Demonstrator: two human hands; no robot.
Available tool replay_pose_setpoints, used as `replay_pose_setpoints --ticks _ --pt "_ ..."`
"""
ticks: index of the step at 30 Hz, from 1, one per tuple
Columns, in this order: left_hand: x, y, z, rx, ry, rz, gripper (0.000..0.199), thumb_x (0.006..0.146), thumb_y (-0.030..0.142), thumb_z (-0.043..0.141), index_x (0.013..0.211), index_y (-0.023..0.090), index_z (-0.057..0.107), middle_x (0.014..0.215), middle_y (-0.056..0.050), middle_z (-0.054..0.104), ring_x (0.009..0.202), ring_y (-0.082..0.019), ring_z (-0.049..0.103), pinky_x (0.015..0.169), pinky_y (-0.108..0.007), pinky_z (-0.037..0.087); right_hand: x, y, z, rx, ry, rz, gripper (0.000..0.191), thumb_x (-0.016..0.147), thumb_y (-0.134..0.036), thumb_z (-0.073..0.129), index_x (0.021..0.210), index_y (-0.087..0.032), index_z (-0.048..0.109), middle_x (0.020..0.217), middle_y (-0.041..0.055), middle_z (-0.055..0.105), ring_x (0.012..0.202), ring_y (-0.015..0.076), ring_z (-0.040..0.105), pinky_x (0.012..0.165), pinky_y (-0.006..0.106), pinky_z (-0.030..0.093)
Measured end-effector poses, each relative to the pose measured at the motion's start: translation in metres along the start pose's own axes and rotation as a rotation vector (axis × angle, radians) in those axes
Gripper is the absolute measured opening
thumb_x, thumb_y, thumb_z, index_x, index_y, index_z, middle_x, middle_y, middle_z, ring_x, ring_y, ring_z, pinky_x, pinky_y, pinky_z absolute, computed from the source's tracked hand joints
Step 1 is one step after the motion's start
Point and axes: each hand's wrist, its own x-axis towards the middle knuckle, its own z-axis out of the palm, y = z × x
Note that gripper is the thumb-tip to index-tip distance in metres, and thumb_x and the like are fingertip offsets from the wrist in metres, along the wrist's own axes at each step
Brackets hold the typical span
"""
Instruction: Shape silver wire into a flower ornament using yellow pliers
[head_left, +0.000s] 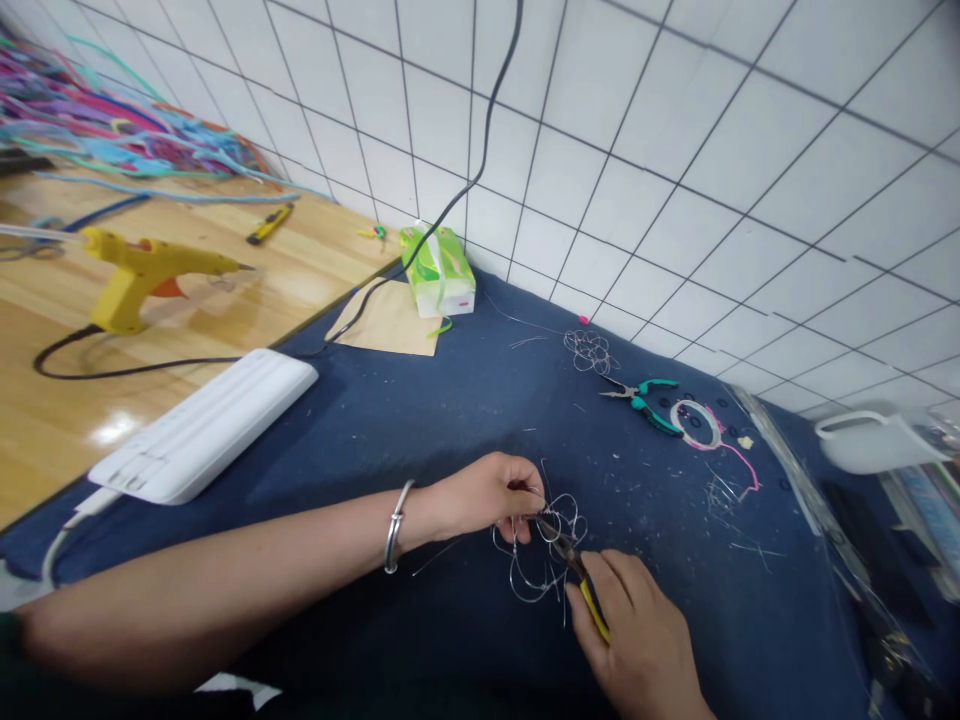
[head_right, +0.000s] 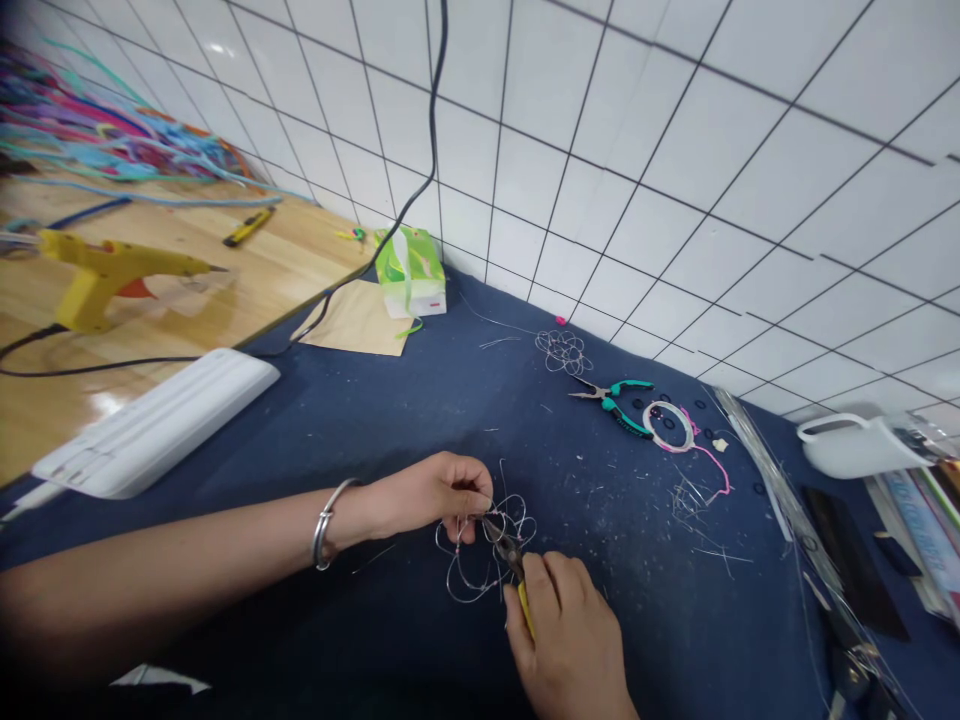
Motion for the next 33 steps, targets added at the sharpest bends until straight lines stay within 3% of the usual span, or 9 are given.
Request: replay_pose_setpoints --ticks 9,19,26,33 --pt "0.0 -0.003 -0.003 -0.028 -0.05 0.023 0.012 0.077 0.026 0.057 0.081 0.015 0.056 0.064 0.0 0.06 0.06 -0.013 0.061 0.054 -0.025 0.049 0.0 0.003 -0.003 0.131 -0.044 0.04 0.026 0.081 -0.026 0.051 0.105 -0.016 0.051 0.091 0.0091 0.057 0.08 0.0201 0.056 0.065 0.032 0.049" --pt "0.001 -0.003 -0.005 0.058 -0.027 0.074 0.009 0.077 0.022 0.057 0.081 0.014 0.056 0.065 -0.001 0.061 0.062 -0.013 0.062 0.056 -0.024 0.047 0.002 0.004 -0.011 0.433 -0.257 0.22 0.021 0.084 -0.027 0.045 0.103 -0.02 0.05 0.09 0.0053 0.057 0.081 0.0162 0.057 0.07 0.029 0.049" --pt "0.003 -0.007 -0.004 0.018 0.046 0.086 0.009 0.076 0.023 0.056 0.08 0.014 0.054 0.065 0.0 0.059 0.06 -0.013 0.062 0.054 -0.024 0.047 0.0 0.004 -0.006 0.252 -0.117 0.16 0.026 0.083 -0.028 0.047 0.106 -0.016 0.051 0.095 0.0091 0.057 0.086 0.0189 0.057 0.072 0.032 0.05" --pt "0.003 -0.005 -0.002 -0.012 0.064 0.08 0.008 0.075 0.022 0.057 0.077 0.014 0.054 0.064 0.0 0.059 0.058 -0.012 0.061 0.053 -0.023 0.047 0.0 0.004 -0.004 0.172 -0.09 0.102 0.028 0.082 -0.029 0.05 0.106 -0.015 0.051 0.096 0.0102 0.056 0.086 0.0202 0.055 0.071 0.035 0.05"
